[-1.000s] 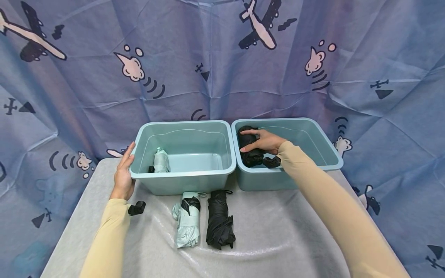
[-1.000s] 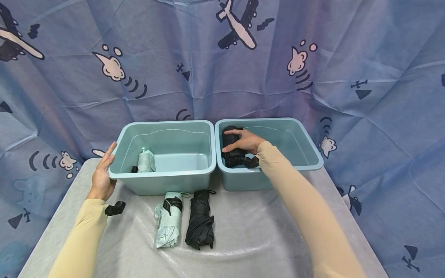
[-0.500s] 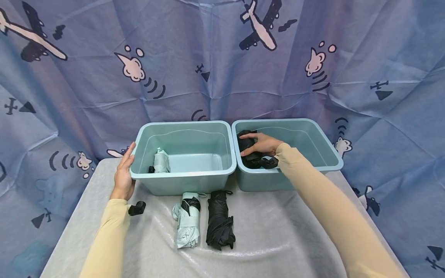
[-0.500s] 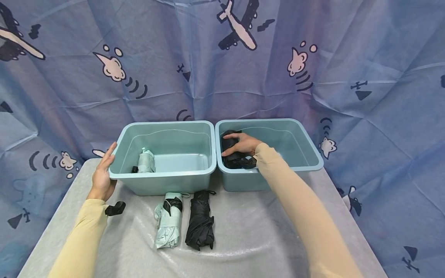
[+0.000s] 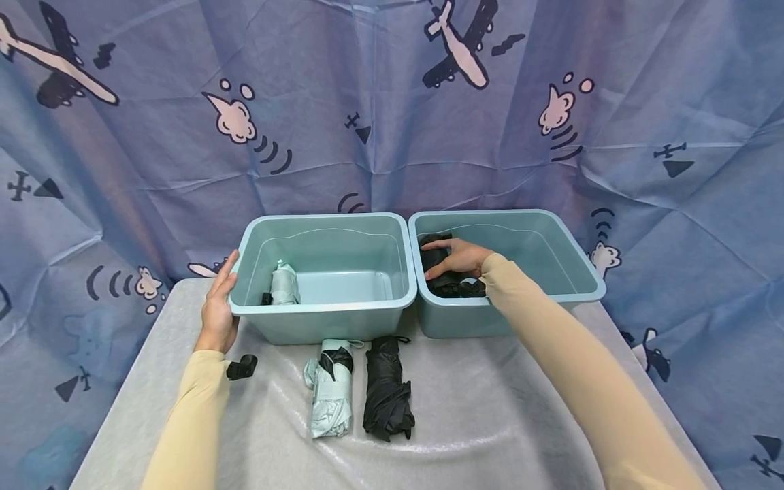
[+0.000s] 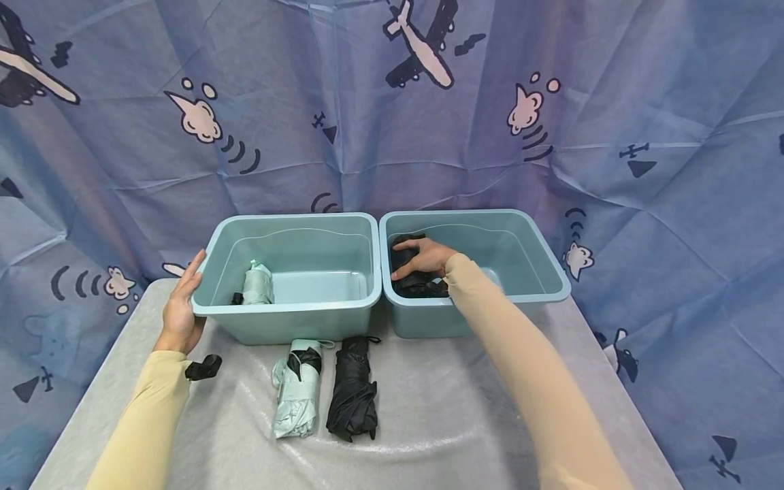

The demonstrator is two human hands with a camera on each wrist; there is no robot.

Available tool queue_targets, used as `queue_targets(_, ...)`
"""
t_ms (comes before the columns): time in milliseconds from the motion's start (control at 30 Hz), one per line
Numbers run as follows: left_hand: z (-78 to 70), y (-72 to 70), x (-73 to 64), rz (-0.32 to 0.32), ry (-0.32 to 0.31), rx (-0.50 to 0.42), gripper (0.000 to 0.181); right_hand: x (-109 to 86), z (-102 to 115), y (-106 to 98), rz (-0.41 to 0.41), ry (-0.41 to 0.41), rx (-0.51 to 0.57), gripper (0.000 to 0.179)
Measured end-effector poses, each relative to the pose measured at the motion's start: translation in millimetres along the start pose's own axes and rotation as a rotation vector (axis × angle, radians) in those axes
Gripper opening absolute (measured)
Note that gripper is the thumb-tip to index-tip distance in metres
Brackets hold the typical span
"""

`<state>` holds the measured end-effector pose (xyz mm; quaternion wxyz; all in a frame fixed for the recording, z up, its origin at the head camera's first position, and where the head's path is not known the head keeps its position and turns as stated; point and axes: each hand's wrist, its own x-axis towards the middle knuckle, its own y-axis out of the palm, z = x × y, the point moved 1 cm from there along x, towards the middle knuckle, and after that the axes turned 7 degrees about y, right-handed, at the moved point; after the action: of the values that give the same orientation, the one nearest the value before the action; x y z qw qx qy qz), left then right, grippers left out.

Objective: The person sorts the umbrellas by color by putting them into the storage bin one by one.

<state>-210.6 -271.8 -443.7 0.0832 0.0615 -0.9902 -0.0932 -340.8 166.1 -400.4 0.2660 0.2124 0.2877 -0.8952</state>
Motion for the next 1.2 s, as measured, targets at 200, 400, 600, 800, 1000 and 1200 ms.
queue_targets(200,-0.3,-0.3,-0.1,0.002,0.003,-0.005,0.053,3.4,-1.8,3.1,0.022,0.011,0.011,0.082)
queue_targets(400,-0.7,0.0,-0.2,-0.012,-0.004,-0.018,0.053,5.3,-2.9,2.9,0.040,0.015,0.007,0.082)
queue_targets(600,-0.7,0.7,-0.4,-0.012,0.000,-0.027,0.053,3.7,-2.0,3.5,0.063,0.034,0.001,0.083)
queue_targets(800,-0.7,1.1,-1.4,-0.016,-0.004,-0.030,0.053,3.5,-2.0,3.8,0.090,0.040,-0.024,0.085)
queue_targets(1000,-0.8,1.2,-1.7,-0.015,-0.006,-0.031,0.053,4.7,-4.1,4.0,0.119,0.039,-0.063,0.087)
queue_targets(1200,-0.5,0.7,-1.2,-0.012,-0.009,-0.032,0.053,4.3,-4.6,4.7,0.127,0.067,-0.038,0.087)
